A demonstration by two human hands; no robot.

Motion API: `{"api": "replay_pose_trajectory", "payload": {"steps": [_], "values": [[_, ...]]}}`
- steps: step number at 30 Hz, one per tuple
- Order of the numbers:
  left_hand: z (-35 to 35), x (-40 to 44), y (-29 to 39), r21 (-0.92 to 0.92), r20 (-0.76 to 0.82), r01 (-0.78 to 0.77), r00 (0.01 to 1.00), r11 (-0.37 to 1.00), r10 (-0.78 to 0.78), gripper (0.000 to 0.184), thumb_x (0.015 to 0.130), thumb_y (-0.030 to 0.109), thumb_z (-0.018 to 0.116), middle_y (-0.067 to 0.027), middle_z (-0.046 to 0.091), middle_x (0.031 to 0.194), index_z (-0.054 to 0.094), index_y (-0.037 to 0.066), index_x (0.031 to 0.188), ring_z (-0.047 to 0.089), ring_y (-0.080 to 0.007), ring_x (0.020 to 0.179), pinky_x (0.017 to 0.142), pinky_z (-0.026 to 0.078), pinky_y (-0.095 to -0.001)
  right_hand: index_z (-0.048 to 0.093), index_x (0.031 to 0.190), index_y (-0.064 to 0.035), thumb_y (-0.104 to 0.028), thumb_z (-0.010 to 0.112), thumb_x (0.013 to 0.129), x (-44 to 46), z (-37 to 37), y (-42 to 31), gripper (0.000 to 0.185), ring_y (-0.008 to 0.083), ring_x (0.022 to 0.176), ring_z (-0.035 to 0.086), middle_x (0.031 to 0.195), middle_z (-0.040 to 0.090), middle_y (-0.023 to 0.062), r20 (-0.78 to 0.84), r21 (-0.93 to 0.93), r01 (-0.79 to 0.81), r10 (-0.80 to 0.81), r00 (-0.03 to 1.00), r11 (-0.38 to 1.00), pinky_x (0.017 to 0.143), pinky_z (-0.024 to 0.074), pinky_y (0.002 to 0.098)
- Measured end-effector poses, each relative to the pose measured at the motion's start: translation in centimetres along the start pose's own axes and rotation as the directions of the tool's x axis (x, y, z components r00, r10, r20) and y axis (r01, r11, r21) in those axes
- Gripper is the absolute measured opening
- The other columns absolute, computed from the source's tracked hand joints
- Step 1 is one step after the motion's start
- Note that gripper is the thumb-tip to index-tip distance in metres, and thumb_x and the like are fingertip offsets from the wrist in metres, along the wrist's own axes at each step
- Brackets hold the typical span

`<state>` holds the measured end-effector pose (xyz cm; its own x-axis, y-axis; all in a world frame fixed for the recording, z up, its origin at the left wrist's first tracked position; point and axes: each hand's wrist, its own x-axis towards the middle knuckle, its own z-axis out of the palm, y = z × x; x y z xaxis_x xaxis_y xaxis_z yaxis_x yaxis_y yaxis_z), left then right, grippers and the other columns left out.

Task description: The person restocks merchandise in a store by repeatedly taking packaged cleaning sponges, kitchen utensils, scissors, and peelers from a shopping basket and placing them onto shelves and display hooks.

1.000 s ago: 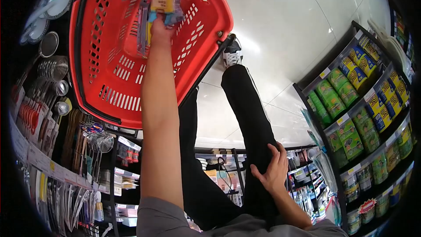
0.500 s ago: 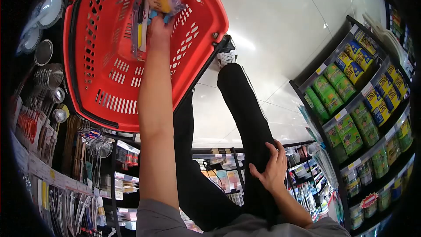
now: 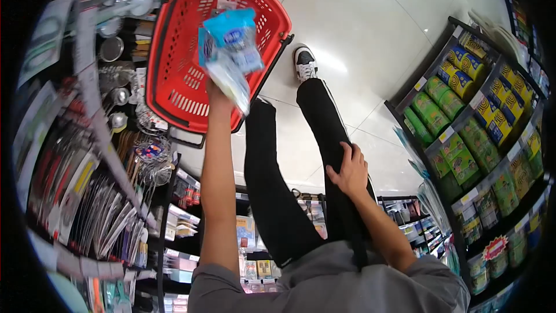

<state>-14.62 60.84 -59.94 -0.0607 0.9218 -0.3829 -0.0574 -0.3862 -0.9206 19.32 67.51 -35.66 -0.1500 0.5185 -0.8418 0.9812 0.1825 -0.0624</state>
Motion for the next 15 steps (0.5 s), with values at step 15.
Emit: {"api": "replay_pose_trajectory", "payload": {"steps": [15], "values": [[-9.3,-16.7,-40.8,0.543,0.497,-0.023,0.815,-0.840,0.299,0.018,0.084,-0.006,0.057,-0.0060,0.053,0.107,0.063,-0.004,0.101,0.059,-0.0146,0.093,0.076,0.049,-0.0250,0.035,0.135,-0.0072,-0.015,0.077,0.071,-7.5,-17.8,-9.2,0.077,0.0212,0.119,0.047,0.129,0.049,0.0074,-0.153,0.986,0.057,-0.720,0.677,-0.156,0.100,0.0358,0.0369]]}}
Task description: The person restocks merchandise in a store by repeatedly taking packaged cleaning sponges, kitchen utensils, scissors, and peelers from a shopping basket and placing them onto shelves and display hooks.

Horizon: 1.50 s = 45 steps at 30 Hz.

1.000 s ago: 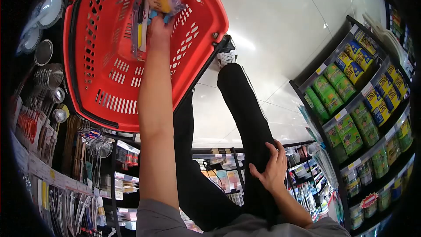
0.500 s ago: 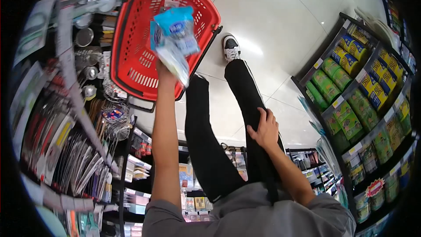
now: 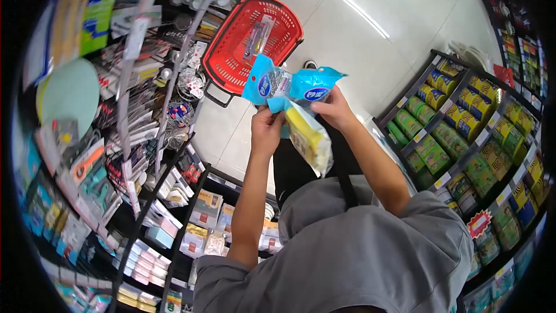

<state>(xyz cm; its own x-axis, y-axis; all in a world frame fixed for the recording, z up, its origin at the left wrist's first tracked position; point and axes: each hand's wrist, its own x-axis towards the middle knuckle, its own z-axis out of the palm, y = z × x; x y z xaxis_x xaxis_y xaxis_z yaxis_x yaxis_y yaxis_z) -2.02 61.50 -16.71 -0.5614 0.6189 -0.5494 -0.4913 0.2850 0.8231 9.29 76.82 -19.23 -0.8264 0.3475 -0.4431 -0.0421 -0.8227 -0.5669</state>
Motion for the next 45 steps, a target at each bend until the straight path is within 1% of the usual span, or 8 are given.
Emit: {"api": "replay_pose_trajectory", "payload": {"steps": [7,12,18,24,30,34,37,45], "values": [[-3.2,-9.9,7.8,0.248,0.060,-0.109,0.993,0.963,0.097,0.016,0.083,-0.004,0.059,-0.0089,0.053,0.108,0.064,-0.004,0.099,0.058,-0.0142,0.097,0.074,0.047,-0.0250,0.043,0.129,-0.0068,-0.002,0.077,0.067,-4.3,9.6,-2.4,0.072,0.0204,0.108,0.055,0.116,0.057,0.0066,0.150,0.076,-0.168,0.155,0.976,0.983,0.095,0.0435,0.0388],[-8.5,-20.3,10.0,0.425,0.128,-0.315,0.949,0.849,0.288,0.007,0.080,0.004,0.062,-0.0028,0.065,0.066,0.066,-0.002,0.080,0.059,-0.0087,0.062,0.058,0.048,-0.0265,0.025,0.141,-0.0056,-0.011,0.086,0.051,-7.7,16.3,1.3,0.109,0.0249,0.120,0.049,0.131,0.048,0.0112,0.551,-0.204,-0.156,0.245,0.798,0.966,0.103,0.0368,0.0402],[-15.5,-33.4,5.3,0.535,-0.101,-0.180,0.956,0.826,0.274,0.007,0.076,0.010,0.064,-0.0080,0.062,0.062,0.065,0.004,0.076,0.058,-0.0131,0.057,0.055,0.045,-0.0296,0.026,0.141,-0.0054,-0.002,0.082,0.053,-13.3,23.0,11.4,0.105,0.0211,0.109,0.055,0.120,0.055,0.0068,0.588,-0.348,-0.299,0.455,0.669,0.889,0.095,0.0430,0.0362],[-18.0,-42.7,-0.2,0.349,-0.456,-0.404,0.715,0.845,0.530,0.015,0.082,0.008,0.066,-0.0082,0.062,0.096,0.067,0.002,0.096,0.061,-0.0162,0.078,0.065,0.049,-0.0274,0.037,0.134,-0.0069,0.004,0.078,0.054,-15.7,28.7,19.0,0.091,0.0197,0.111,0.052,0.121,0.054,0.0054,0.595,-0.450,-0.330,0.555,0.581,0.829,0.095,0.0437,0.0370],[-21.2,-46.6,-1.7,0.025,-0.774,-0.431,0.563,0.902,0.290,0.010,0.087,0.007,0.061,-0.0014,0.065,0.072,0.067,0.000,0.090,0.055,-0.0040,0.063,0.056,0.043,-0.0196,0.053,0.114,-0.0063,0.000,0.069,0.061,-12.9,29.8,19.9,0.056,0.0255,0.102,0.058,0.105,0.060,0.0077,0.504,-0.372,-0.313,0.473,0.722,0.874,0.091,0.0464,0.0434],[-26.0,-47.5,0.3,0.257,-0.826,-0.434,0.365,0.863,0.429,0.007,0.083,0.006,0.065,0.0014,0.061,0.068,0.065,0.001,0.088,0.051,-0.0027,0.060,0.052,0.038,-0.0185,0.055,0.109,-0.0081,0.005,0.068,0.060,-11.6,31.6,16.4,0.052,0.0255,0.098,0.059,0.102,0.061,0.0064,0.489,-0.271,-0.318,0.414,0.768,0.909,0.090,0.0465,0.0433],[-28.3,-46.9,4.8,0.380,-0.834,-0.443,0.215,0.812,0.507,0.015,0.074,0.002,0.072,0.0008,0.059,0.070,0.062,-0.002,0.085,0.051,-0.0039,0.063,0.056,0.038,-0.0188,0.043,0.130,-0.0083,0.001,0.074,0.053,-11.8,33.8,12.9,0.083,0.0235,0.107,0.054,0.113,0.056,0.0063,0.601,-0.236,-0.209,0.312,0.736,0.949,0.094,0.0434,0.0392],[-33.3,-38.4,14.2,0.444,-0.669,-0.422,0.431,0.790,0.606,0.012,0.083,0.008,0.063,-0.0010,0.060,0.069,0.063,-0.004,0.082,0.052,-0.0061,0.064,0.061,0.041,-0.0225,0.035,0.136,-0.0051,0.000,0.077,0.049,-9.0,33.3,8.1,0.097,0.0210,0.108,0.052,0.118,0.053,0.0063,0.646,-0.242,-0.092,0.232,0.727,0.966,0.093,0.0421,0.0358]]}}
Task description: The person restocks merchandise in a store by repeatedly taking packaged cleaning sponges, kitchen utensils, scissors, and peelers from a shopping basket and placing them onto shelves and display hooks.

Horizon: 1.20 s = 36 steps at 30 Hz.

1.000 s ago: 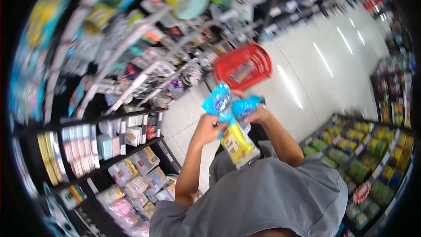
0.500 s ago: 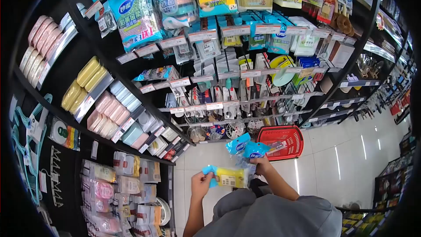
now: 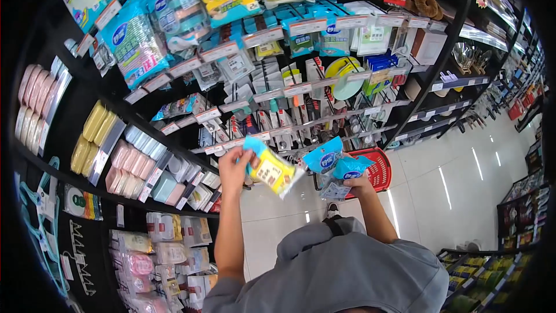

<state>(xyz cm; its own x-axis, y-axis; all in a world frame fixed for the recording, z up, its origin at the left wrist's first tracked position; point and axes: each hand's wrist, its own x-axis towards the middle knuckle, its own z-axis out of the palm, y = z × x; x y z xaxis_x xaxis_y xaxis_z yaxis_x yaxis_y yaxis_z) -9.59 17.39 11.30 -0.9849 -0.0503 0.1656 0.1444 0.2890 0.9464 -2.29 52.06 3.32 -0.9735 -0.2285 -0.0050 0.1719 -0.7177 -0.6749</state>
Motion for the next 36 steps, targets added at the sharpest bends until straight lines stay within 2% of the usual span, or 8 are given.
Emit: {"api": "replay_pose_trajectory", "payload": {"steps": [6,11,13,24,26,28,30,36], "values": [[4.3,14.4,3.1,-0.225,-0.015,-0.003,1.000,0.974,0.000,0.017,0.084,0.009,0.058,-0.0027,0.065,0.081,0.067,-0.002,0.094,0.057,-0.0087,0.073,0.066,0.044,-0.0236,0.037,0.134,-0.0050,-0.002,0.077,0.050,0.0,-3.9,-2.7,0.093,0.0210,0.108,0.053,0.115,0.055,0.0057,-0.059,0.009,0.025,-0.024,0.998,1.000,0.094,0.0420,0.0361],[7.1,20.6,7.1,-0.093,-0.007,-0.240,0.971,0.966,0.240,0.017,0.084,0.009,0.063,-0.0056,0.066,0.084,0.066,-0.004,0.095,0.059,-0.0108,0.077,0.073,0.045,-0.0250,0.040,0.132,-0.0055,-0.004,0.075,0.051,-1.2,-7.6,-4.8,0.089,0.0215,0.107,0.053,0.114,0.055,0.0049,-0.161,0.032,0.026,-0.021,0.987,0.999,0.094,0.0420,0.0366],[7.6,22.4,7.2,-0.124,-0.105,-0.350,0.935,0.929,0.338,0.018,0.080,0.010,0.069,-0.0067,0.067,0.087,0.066,-0.004,0.093,0.059,-0.0111,0.079,0.075,0.046,-0.0255,0.041,0.131,-0.0056,-0.004,0.074,0.051,-1.5,-8.2,-5.6,0.087,0.0216,0.108,0.053,0.113,0.056,0.0043,-0.195,0.023,0.025,-0.020,0.981,0.999,0.095,0.0420,0.0368],[9.9,26.5,8.3,-0.074,-0.330,-0.481,0.838,0.873,0.434,0.019,0.077,0.008,0.071,-0.0084,0.067,0.091,0.067,-0.003,0.092,0.061,-0.0121,0.079,0.072,0.048,-0.0268,0.042,0.130,-0.0037,-0.002,0.072,0.054,-0.5,-10.0,-6.0,0.082,0.0218,0.106,0.055,0.112,0.058,0.0057,-0.176,-0.050,-0.029,0.020,0.984,0.998,0.095,0.0429,0.0372],[10.4,26.5,8.4,0.144,-0.392,-0.561,0.724,0.815,0.567,0.020,0.076,0.007,0.072,-0.0081,0.067,0.091,0.067,-0.001,0.094,0.060,-0.0112,0.081,0.074,0.047,-0.0265,0.042,0.129,-0.0031,-0.002,0.072,0.053,-0.2,-9.3,-5.6,0.081,0.0220,0.106,0.056,0.111,0.058,0.0060,-0.207,-0.036,-0.039,0.030,0.978,0.999,0.095,0.0429,0.0371],[10.6,26.6,7.9,0.077,-0.426,-0.535,0.745,0.841,0.513,0.021,0.077,0.006,0.072,-0.0074,0.067,0.091,0.067,-0.002,0.095,0.060,-0.0108,0.082,0.075,0.046,-0.0263,0.043,0.128,-0.0027,-0.003,0.073,0.054,-0.1,-8.5,-5.3,0.080,0.0222,0.105,0.056,0.111,0.058,0.0068,-0.223,-0.046,-0.049,0.038,0.974,0.998,0.094,0.0433,0.0372],[10.4,27.1,6.7,-0.171,-0.464,-0.557,0.773,0.813,0.432,0.019,0.077,0.003,0.071,-0.0072,0.067,0.091,0.067,-0.002,0.095,0.060,-0.0120,0.082,0.075,0.047,-0.0264,0.043,0.128,-0.0026,-0.004,0.073,0.055,0.1,-8.2,-5.0,0.079,0.0222,0.105,0.056,0.111,0.058,0.0074,-0.193,-0.044,-0.039,0.030,0.981,0.998,0.094,0.0438,0.0373],[10.0,28.0,4.8,-0.433,-0.394,-0.582,0.809,0.689,0.436,0.020,0.077,-0.006,0.066,-0.0069,0.065,0.093,0.063,-0.002,0.096,0.062,-0.0137,0.081,0.074,0.050,-0.0281,0.043,0.127,-0.0027,-0.004,0.072,0.056,0.7,-8.6,-3.2,0.077,0.0233,0.104,0.058,0.110,0.059,0.0082,-0.249,-0.085,-0.022,0.000,0.968,0.996,0.093,0.0446,0.0382]]}}
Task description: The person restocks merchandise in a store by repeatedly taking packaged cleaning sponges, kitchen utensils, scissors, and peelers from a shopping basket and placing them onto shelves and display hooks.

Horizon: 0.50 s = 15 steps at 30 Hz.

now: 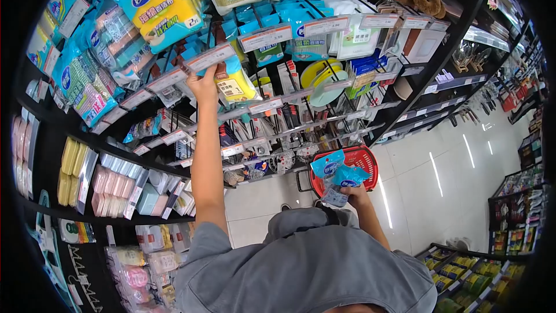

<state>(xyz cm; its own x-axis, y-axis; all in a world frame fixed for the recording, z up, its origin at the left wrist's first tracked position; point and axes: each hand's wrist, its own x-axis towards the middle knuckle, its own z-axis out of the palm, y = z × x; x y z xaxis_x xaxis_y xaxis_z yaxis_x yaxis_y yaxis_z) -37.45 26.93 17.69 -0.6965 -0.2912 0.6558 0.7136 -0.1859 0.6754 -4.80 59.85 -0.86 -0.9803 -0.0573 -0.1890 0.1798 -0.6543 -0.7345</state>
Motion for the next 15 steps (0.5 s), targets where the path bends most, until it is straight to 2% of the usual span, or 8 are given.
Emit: {"api": "replay_pose_trajectory", "payload": {"steps": [4,6,7,9,10,12,13,15], "values": [[0.4,0.5,0.1,-0.029,-0.035,0.036,0.999,0.999,-0.037,0.023,0.077,-0.007,0.066,-0.0073,0.065,0.093,0.061,-0.001,0.098,0.062,-0.0139,0.080,0.074,0.050,-0.0287,0.044,0.127,-0.0033,-0.003,0.072,0.057,0.6,1.2,0.2,0.075,0.0237,0.103,0.058,0.110,0.059,0.0077,0.056,0.009,-0.014,0.013,0.998,1.000,0.093,0.0446,0.0384],[0.0,1.1,-0.8,0.152,-0.020,-0.002,1.000,0.988,0.005,0.019,0.076,0.001,0.068,-0.0079,0.066,0.091,0.062,-0.001,0.094,0.062,-0.0165,0.082,0.075,0.050,-0.0299,0.045,0.125,-0.0037,-0.002,0.071,0.057,1.0,0.4,1.4,0.073,0.0237,0.103,0.058,0.110,0.059,0.0077,0.007,0.017,-0.026,0.026,1.000,1.000,0.093,0.0447,0.0386],[0.2,1.2,-0.2,0.148,-0.028,-0.002,1.000,0.989,0.006,0.019,0.076,0.001,0.068,-0.0079,0.066,0.091,0.062,-0.001,0.094,0.062,-0.0165,0.082,0.075,0.050,-0.0299,0.045,0.125,-0.0037,-0.002,0.071,0.057,1.0,1.0,1.2,0.073,0.0237,0.103,0.058,0.110,0.059,0.0077,0.008,0.009,-0.026,0.026,1.000,1.000,0.093,0.0447,0.0386],[0.7,1.3,1.1,0.394,-0.009,-0.007,1.000,0.919,0.011,0.025,0.077,0.002,0.067,-0.0095,0.064,0.097,0.059,-0.001,0.101,0.061,-0.0190,0.087,0.078,0.049,-0.0321,0.046,0.123,-0.0039,-0.001,0.071,0.057,1.0,2.6,0.7,0.070,0.0234,0.102,0.058,0.109,0.059,0.0075,-0.006,0.035,-0.024,0.024,1.000,0.999,0.092,0.0454,0.0389],[0.7,1.1,1.1,0.393,-0.012,-0.006,1.000,0.920,0.011,0.025,0.077,0.002,0.067,-0.0095,0.064,0.097,0.059,-0.001,0.101,0.061,-0.0190,0.087,0.078,0.049,-0.0321,0.046,0.123,-0.0039,-0.001,0.071,0.057,1.3,2.2,1.2,0.070,0.0234,0.102,0.058,0.109,0.059,0.0075,-0.006,0.032,-0.025,0.025,1.000,0.999,0.092,0.0454,0.0389],[0.5,0.9,1.0,0.085,-0.056,0.163,0.986,0.983,-0.159,0.033,0.080,0.004,0.064,-0.0115,0.062,0.104,0.053,-0.001,0.111,0.060,-0.0208,0.093,0.081,0.048,-0.0335,0.046,0.122,-0.0038,-0.001,0.071,0.058,1.8,1.0,2.7,0.069,0.0236,0.103,0.058,0.109,0.059,0.0081,-0.006,0.000,-0.007,0.007,1.000,1.000,0.091,0.0460,0.0398],[0.4,1.0,0.8,0.085,-0.058,0.166,0.985,0.983,-0.161,0.033,0.080,0.004,0.064,-0.0115,0.062,0.104,0.053,-0.001,0.111,0.060,-0.0208,0.093,0.081,0.048,-0.0335,0.046,0.122,-0.0038,-0.001,0.071,0.058,1.9,1.3,2.7,0.069,0.0236,0.103,0.058,0.109,0.059,0.0081,-0.007,-0.001,-0.010,0.010,1.000,1.000,0.091,0.0460,0.0398],[0.2,1.7,0.2,0.041,-0.091,0.280,0.957,0.959,-0.275,0.040,0.083,0.004,0.062,-0.0087,0.057,0.113,0.046,0.002,0.120,0.055,-0.0175,0.101,0.085,0.045,-0.0317,0.045,0.124,-0.0036,-0.001,0.071,0.058,1.7,1.8,2.5,0.070,0.0238,0.103,0.058,0.111,0.059,0.0083,-0.024,0.003,-0.058,0.058,0.998,0.998,0.093,0.0453,0.0397]]}}
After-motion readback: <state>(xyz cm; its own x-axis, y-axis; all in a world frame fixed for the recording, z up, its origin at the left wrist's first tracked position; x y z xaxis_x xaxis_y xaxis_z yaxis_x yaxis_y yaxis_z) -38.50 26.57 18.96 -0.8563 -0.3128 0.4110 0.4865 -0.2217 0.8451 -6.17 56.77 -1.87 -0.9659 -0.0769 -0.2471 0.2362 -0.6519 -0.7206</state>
